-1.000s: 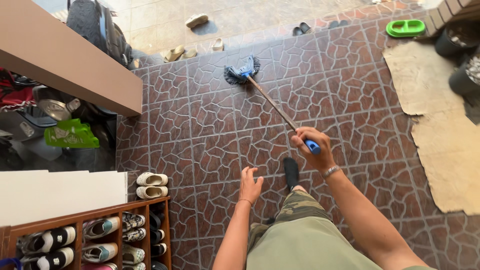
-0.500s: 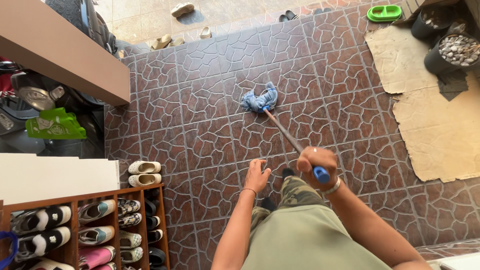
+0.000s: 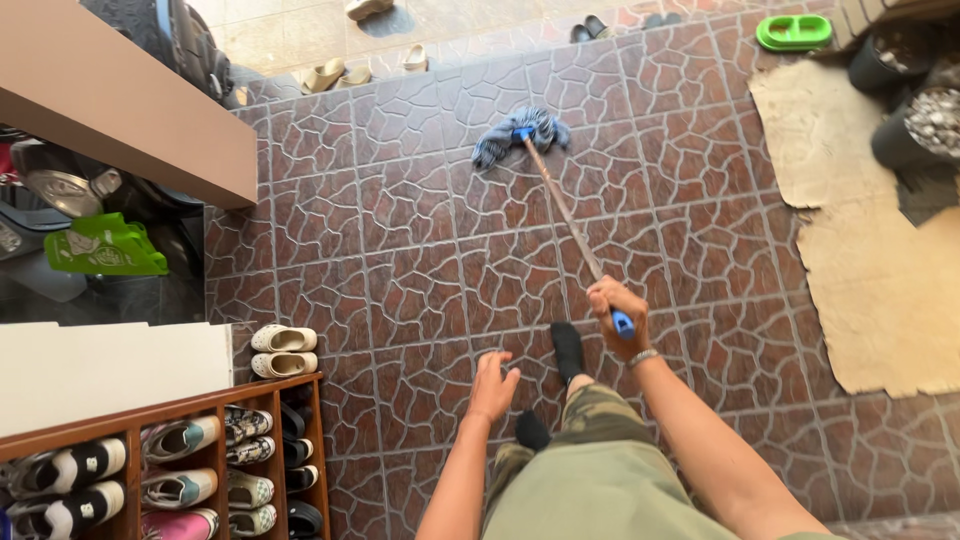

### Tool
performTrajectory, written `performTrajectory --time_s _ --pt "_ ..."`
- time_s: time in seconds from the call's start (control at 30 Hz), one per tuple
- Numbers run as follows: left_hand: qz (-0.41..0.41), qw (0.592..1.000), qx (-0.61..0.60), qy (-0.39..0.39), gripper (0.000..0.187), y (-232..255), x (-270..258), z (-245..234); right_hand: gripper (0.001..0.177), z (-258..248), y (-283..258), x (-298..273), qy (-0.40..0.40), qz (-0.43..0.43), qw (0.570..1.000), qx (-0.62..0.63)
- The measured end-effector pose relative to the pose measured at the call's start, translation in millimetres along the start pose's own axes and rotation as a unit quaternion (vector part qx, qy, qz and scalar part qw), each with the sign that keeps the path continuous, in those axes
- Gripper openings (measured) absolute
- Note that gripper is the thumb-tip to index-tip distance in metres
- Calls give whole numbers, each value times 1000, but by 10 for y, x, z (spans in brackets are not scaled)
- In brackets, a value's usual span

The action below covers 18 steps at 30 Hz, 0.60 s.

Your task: The person cleans a tiled outdoor entryway using a mop, moving it across the patterned tiles.

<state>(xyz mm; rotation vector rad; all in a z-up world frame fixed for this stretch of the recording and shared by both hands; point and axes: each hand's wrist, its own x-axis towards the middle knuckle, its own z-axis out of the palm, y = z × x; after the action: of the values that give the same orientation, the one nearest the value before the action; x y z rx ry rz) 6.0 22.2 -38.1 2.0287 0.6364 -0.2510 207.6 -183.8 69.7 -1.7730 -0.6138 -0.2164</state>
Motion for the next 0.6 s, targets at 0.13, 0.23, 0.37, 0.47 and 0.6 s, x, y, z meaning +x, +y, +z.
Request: performTrajectory --time_s 0.13,0.23,0.37,0.47,0.6 --pt "-82 996 30 -4 38 -22 154 -129 21 121 780 658 -34 50 998 -9" --pt "-106 994 33 6 38 51 344 -135 21 288 1254 1235 -47 13 998 -38" --pt "-24 999 5 46 38 199 546 -79 29 362 1454 1691 -90 47 994 -47" --pt "-27 999 -3 30 39 468 595 -42 31 326 1268 1796 -89 50 993 -56" --pt "-42 999 -15 -11 39 746 464 -36 29 150 802 1566 -43 67 994 -70"
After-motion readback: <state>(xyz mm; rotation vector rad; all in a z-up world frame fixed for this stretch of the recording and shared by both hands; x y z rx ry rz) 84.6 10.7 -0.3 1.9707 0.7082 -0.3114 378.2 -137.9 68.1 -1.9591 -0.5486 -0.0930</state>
